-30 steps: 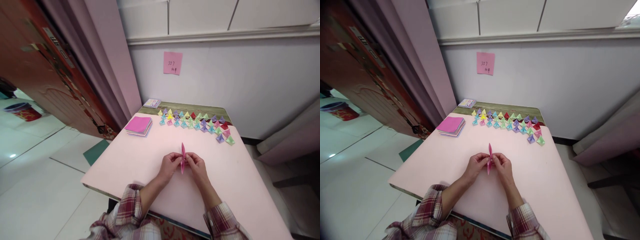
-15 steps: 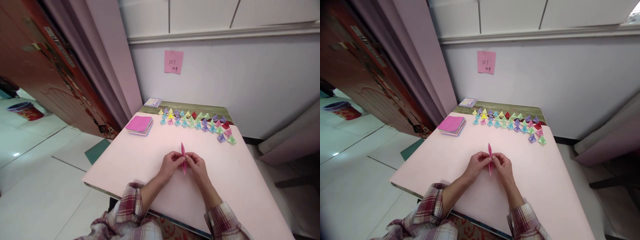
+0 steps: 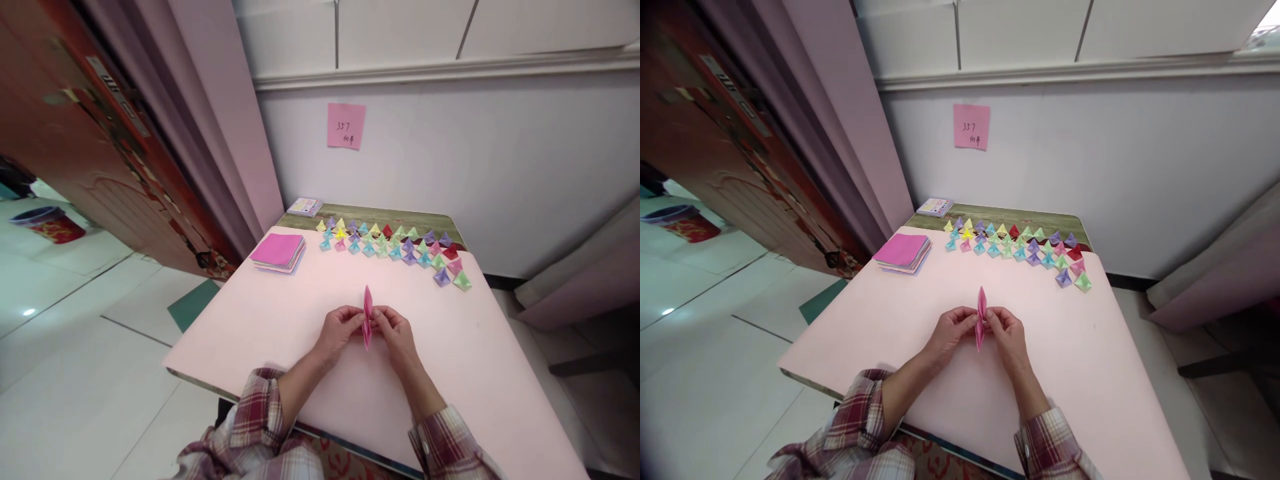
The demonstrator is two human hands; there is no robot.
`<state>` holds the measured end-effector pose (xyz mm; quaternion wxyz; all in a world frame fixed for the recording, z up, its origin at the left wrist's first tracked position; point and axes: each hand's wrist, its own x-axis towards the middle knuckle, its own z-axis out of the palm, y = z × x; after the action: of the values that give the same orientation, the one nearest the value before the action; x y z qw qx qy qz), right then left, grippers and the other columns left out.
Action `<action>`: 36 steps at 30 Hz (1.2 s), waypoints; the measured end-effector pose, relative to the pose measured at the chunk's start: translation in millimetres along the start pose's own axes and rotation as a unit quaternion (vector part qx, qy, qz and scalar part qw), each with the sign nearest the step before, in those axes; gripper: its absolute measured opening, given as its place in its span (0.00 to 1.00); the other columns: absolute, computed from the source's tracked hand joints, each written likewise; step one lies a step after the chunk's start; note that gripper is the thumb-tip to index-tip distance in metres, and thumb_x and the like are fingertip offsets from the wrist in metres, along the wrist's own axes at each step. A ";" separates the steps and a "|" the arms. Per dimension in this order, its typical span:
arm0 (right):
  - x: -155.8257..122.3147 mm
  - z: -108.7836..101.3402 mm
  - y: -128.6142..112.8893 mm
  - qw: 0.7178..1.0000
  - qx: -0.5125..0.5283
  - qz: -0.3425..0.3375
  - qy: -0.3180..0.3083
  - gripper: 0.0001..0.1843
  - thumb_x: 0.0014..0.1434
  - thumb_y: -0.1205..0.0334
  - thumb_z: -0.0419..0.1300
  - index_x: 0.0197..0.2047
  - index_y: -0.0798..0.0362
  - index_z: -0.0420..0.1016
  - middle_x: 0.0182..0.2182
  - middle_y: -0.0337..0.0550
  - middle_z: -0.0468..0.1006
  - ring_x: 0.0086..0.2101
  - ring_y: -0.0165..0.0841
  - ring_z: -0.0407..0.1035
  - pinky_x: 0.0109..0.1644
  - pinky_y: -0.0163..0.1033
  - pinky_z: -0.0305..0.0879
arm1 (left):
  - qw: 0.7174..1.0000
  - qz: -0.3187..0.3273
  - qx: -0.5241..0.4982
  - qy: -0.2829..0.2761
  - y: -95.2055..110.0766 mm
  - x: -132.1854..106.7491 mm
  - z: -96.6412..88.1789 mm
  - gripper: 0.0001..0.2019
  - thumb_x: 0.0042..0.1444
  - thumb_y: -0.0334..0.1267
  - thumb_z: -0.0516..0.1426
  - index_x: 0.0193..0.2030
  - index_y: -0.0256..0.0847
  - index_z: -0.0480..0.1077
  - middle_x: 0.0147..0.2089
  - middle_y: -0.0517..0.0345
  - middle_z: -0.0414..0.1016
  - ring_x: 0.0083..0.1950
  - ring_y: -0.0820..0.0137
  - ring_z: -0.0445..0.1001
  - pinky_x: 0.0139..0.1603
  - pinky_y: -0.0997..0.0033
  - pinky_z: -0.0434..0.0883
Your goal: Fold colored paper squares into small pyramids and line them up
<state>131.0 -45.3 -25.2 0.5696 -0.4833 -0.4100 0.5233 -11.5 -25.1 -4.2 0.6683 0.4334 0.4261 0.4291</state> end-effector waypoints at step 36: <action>-7.4 6.6 10.4 0.853 -0.440 -0.249 0.132 0.10 0.56 0.64 0.55 0.40 0.51 0.76 0.33 0.44 0.80 0.31 0.35 0.73 0.33 0.36 0.64 | 0.929 0.212 0.293 0.085 -7.5 -1.4 7.5 0.18 0.47 0.25 0.55 0.46 0.44 0.71 0.34 0.58 0.73 0.36 0.68 0.71 0.40 0.69 0.66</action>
<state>121.6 -52.0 -33.9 0.4578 -0.6298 -0.6246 0.0602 -3.3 -29.9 -9.1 0.3663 0.6516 0.4868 0.4520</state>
